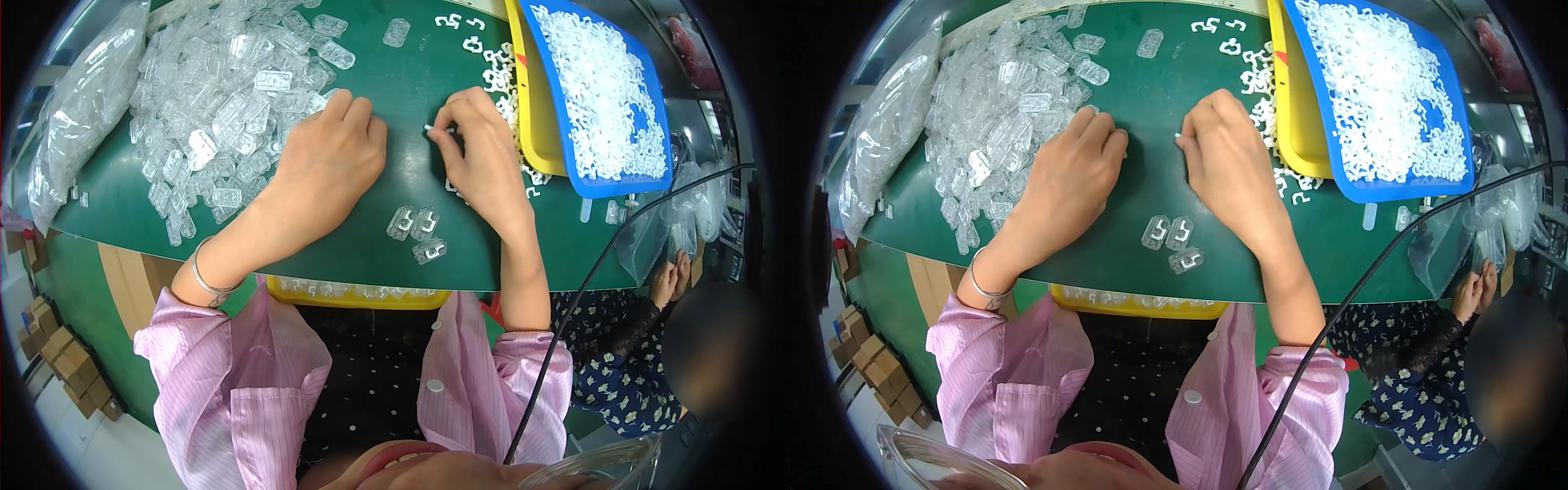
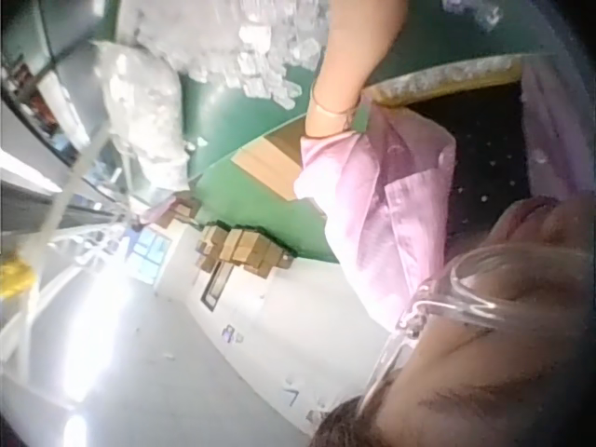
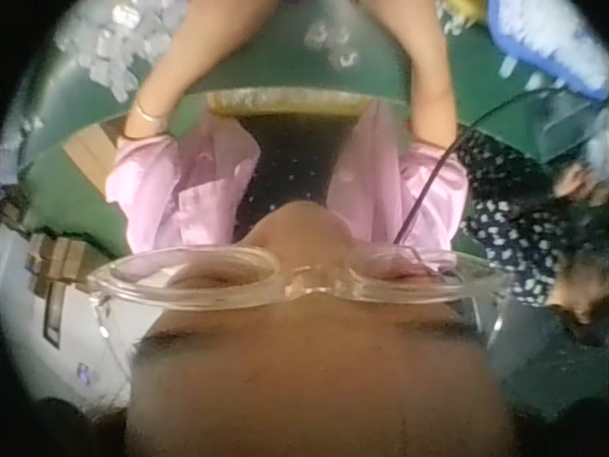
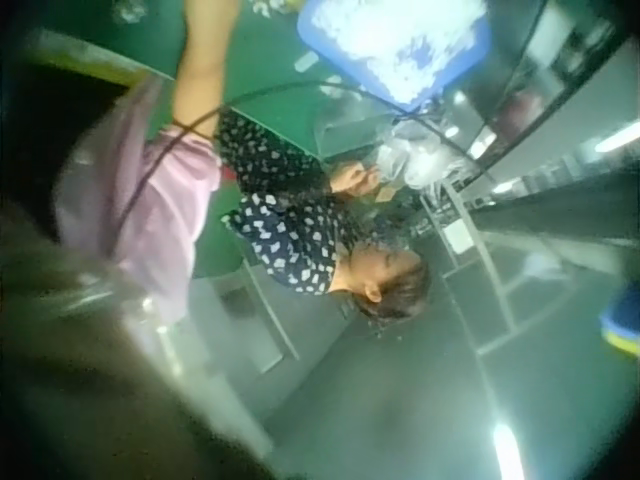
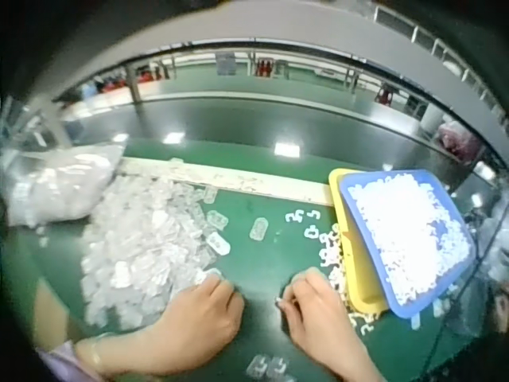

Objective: The person is assembling small white plastic hooks into clear plastic holders on a manufacturing line.

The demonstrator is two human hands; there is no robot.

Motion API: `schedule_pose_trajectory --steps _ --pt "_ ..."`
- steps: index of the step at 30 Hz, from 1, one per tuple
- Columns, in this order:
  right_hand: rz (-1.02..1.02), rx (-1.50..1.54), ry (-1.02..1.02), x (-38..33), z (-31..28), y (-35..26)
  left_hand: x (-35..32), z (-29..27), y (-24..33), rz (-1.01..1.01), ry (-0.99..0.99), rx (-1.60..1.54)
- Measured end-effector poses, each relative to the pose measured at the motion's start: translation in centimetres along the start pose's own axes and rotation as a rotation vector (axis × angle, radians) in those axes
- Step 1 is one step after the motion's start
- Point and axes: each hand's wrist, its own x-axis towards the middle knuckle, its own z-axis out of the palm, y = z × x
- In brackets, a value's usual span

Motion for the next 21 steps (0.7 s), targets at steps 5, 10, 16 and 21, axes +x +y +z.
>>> schedule_pose_trajectory --steps 5,10,16,21 --pt "0.331 0.631 0.215 0.0 -0.7 -0.3 0.1 0.3 -0.3 -0.009 0.145 -0.425" --pt "0.328 1.077 0.038 -0.3 -1.4 -1.6 -0.4 -0.5 -0.3 -0.318 -0.085 -1.867" --pt "0.235 1.132 -0.045 -1.0 -0.9 -3.2 -0.3 0.1 0.0 -0.409 0.009 -1.921" --pt "0.306 1.287 -0.041 -0.9 -0.4 -2.9 -0.7 -0.3 -0.4 -0.371 -0.007 -1.687"
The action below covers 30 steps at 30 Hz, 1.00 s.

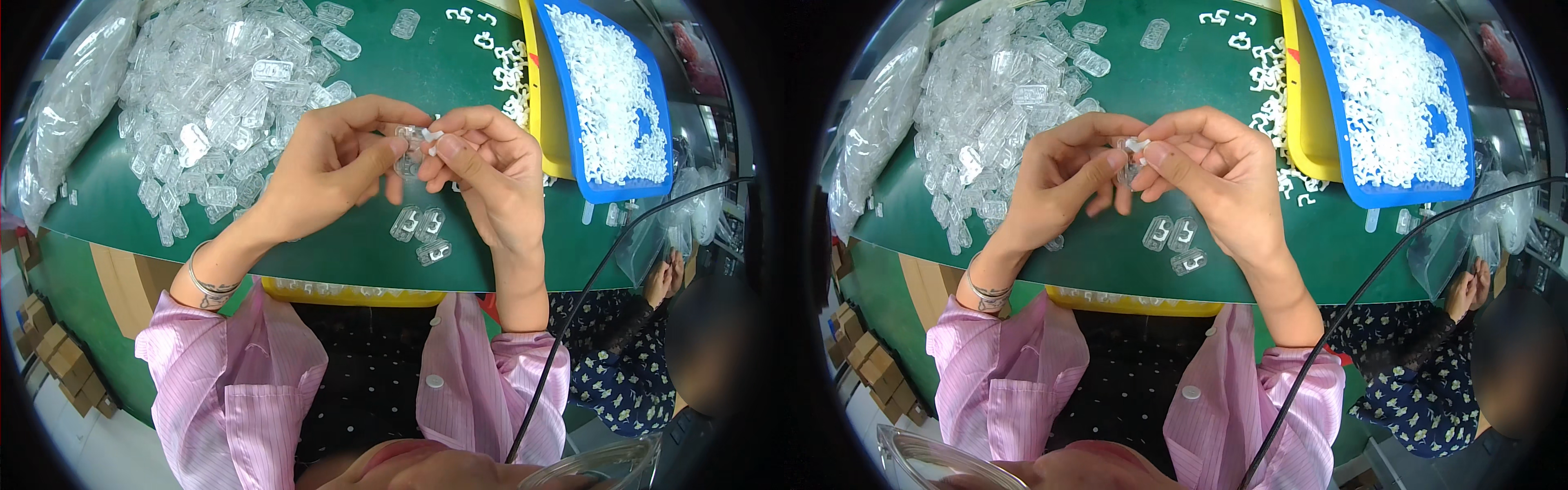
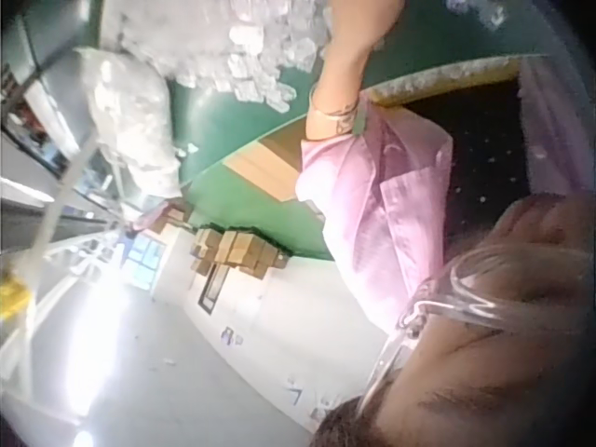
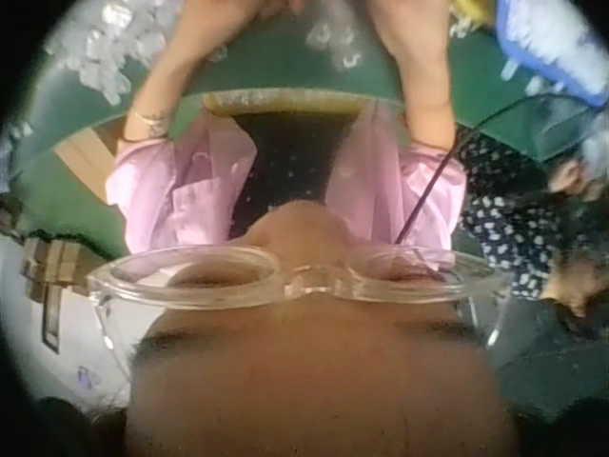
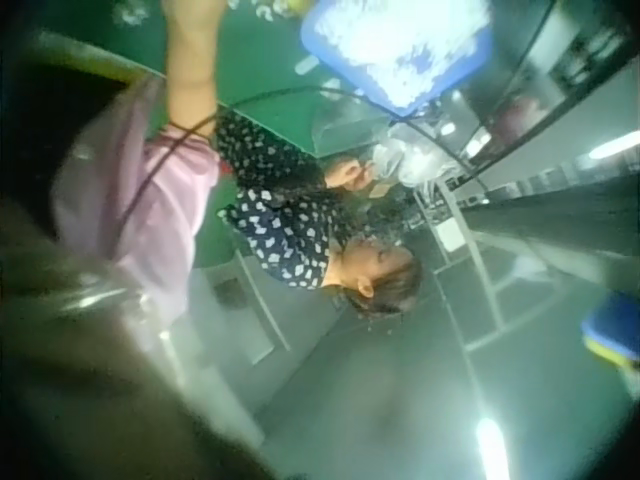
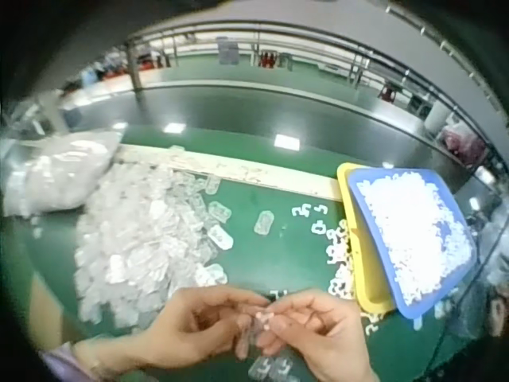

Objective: The person is assembling small white plastic hooks into clear plastic holders on a manufacturing line.

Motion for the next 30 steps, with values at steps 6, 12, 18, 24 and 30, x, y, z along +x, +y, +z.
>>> schedule_pose_trajectory --steps 6,12,18,24,30 --pt "-0.044 0.053 0.046 0.0 0.1 0.6 0.1 0.6 -0.6 0.144 0.139 -0.072" --pt "-0.120 0.006 0.033 -0.1 0.1 0.5 0.7 0.2 -1.5 0.126 0.139 -0.253" --pt "-0.081 0.010 0.050 -0.1 0.1 0.3 0.5 0.7 -1.3 0.075 0.105 -0.138" --pt "-0.183 -0.263 0.142 -0.4 0.6 0.6 0.3 0.8 -1.0 0.088 0.193 -0.085" --pt "-0.347 -0.644 0.240 -0.6 1.2 1.2 0.2 1.3 -1.5 0.160 0.187 -0.179"
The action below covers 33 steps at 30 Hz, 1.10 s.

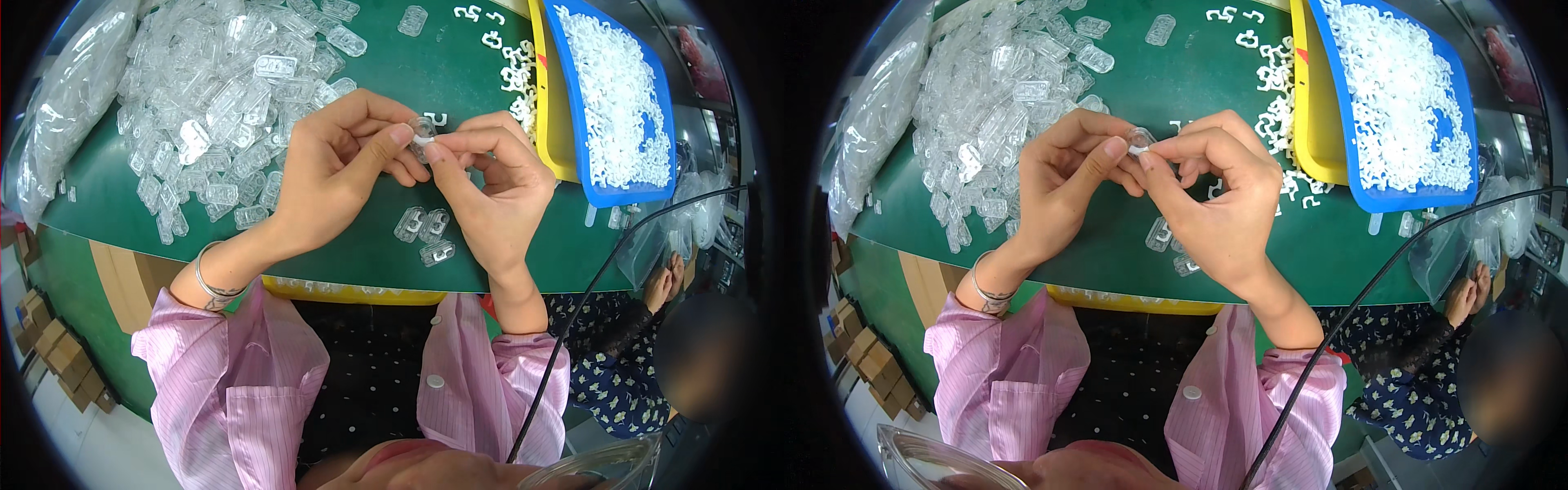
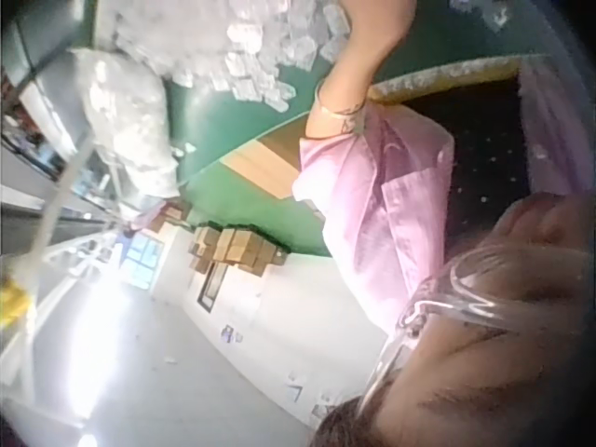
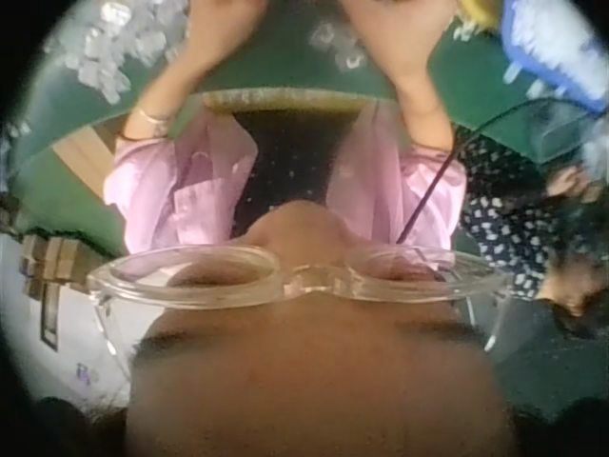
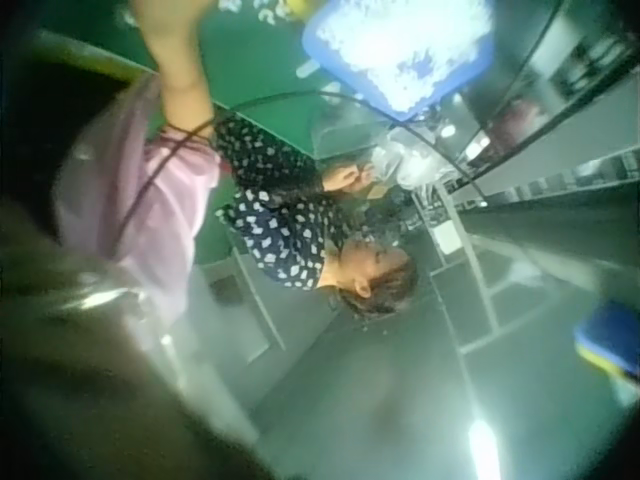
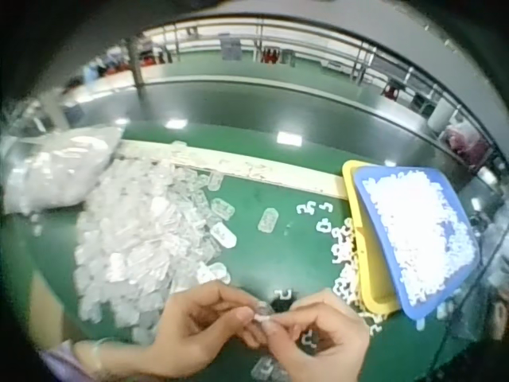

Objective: The person is assembling small white plastic hooks into clear plastic holders on a manufacturing line.

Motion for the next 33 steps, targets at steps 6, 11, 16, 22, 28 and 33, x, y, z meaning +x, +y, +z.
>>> schedule_pose_trajectory --steps 6,11,16,22,28,33 --pt "0.035 0.023 0.019 0.0 0.2 0.1 -0.1 0.4 -0.2 0.053 -0.009 0.039" --pt "0.156 0.253 0.043 0.1 0.3 0.1 0.0 0.2 -0.4 0.052 -0.028 0.012" --pt "0.042 0.020 -0.099 0.6 -0.6 0.4 0.3 -0.6 -0.2 -0.012 -0.113 -0.006" --pt "0.383 0.433 -0.200 0.9 -0.5 -0.7 0.4 -0.6 0.4 0.031 -0.069 0.010" --pt "-0.105 -0.211 -0.187 0.4 -0.2 -0.1 0.7 -0.4 0.3 0.001 -0.143 -0.053" --pt "0.355 0.313 -0.323 1.5 -3.7 -0.6 0.2 -0.5 1.4 -0.112 -0.186 0.065"
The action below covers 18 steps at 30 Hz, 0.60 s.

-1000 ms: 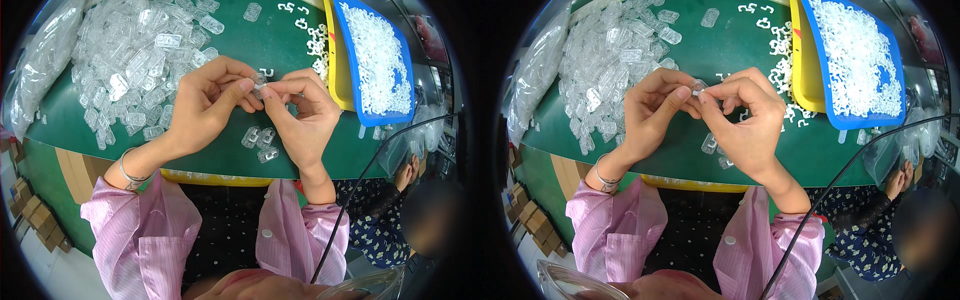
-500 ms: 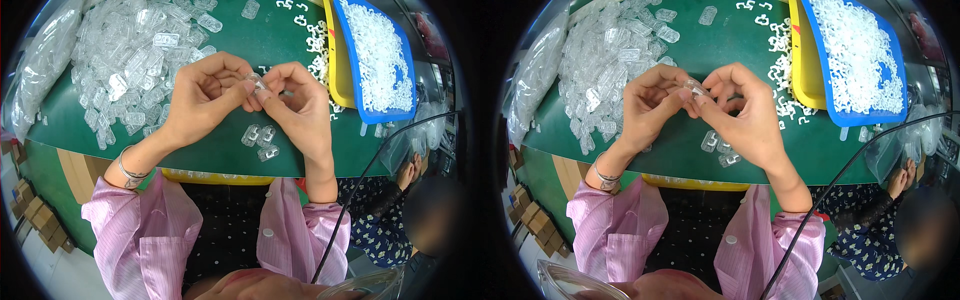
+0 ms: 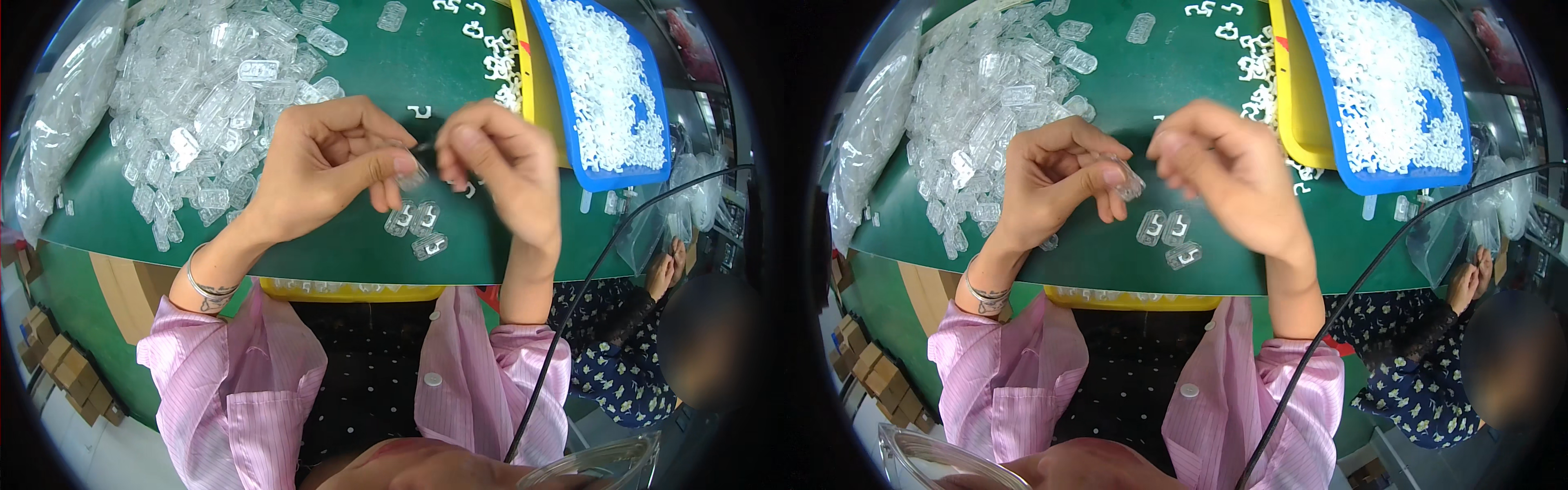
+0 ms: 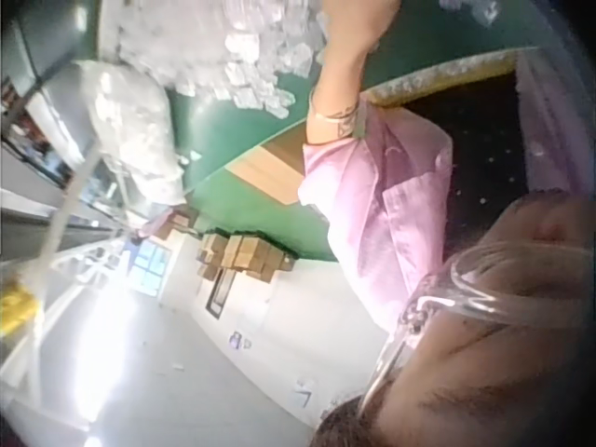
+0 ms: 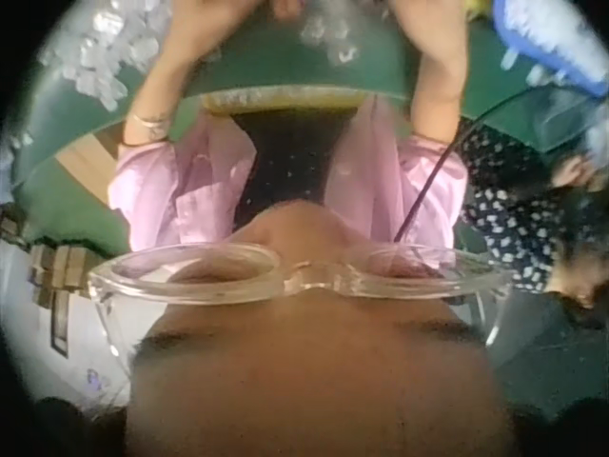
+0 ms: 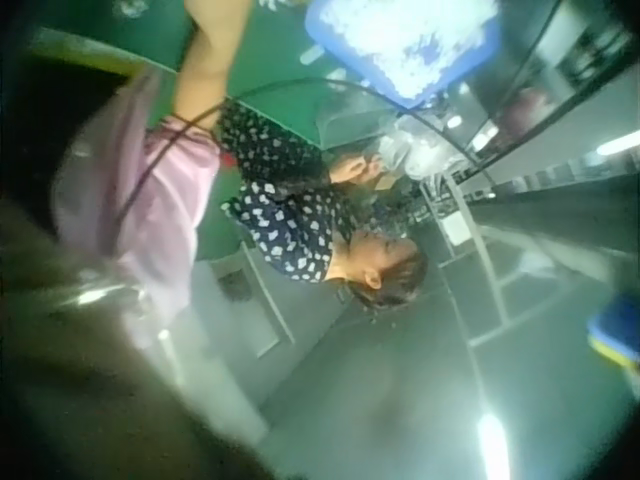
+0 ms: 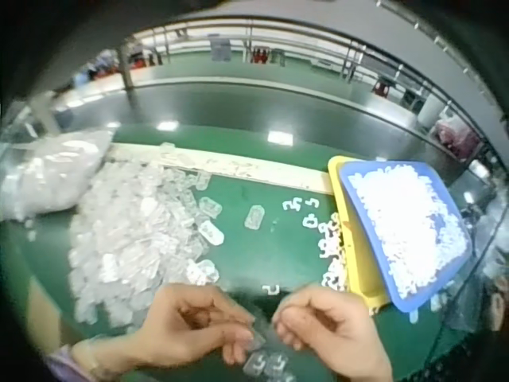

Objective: The person is assembling small white plastic hooks into clear plastic holders on a manufacturing line.

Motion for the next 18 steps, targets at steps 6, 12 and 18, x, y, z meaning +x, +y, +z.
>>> schedule_pose_trajectory --steps 6,12,18 --pt "-0.163 -0.935 0.087 -2.5 -1.0 -0.9 0.0 1.2 -3.3 0.144 0.053 0.627" --pt "-0.202 -1.239 0.112 -2.9 0.6 1.9 -2.2 -0.2 3.2 0.645 0.459 1.144" --pt "-0.240 -1.473 0.040 -2.2 0.9 2.4 -10.2 -0.7 4.0 0.110 -0.048 1.587"
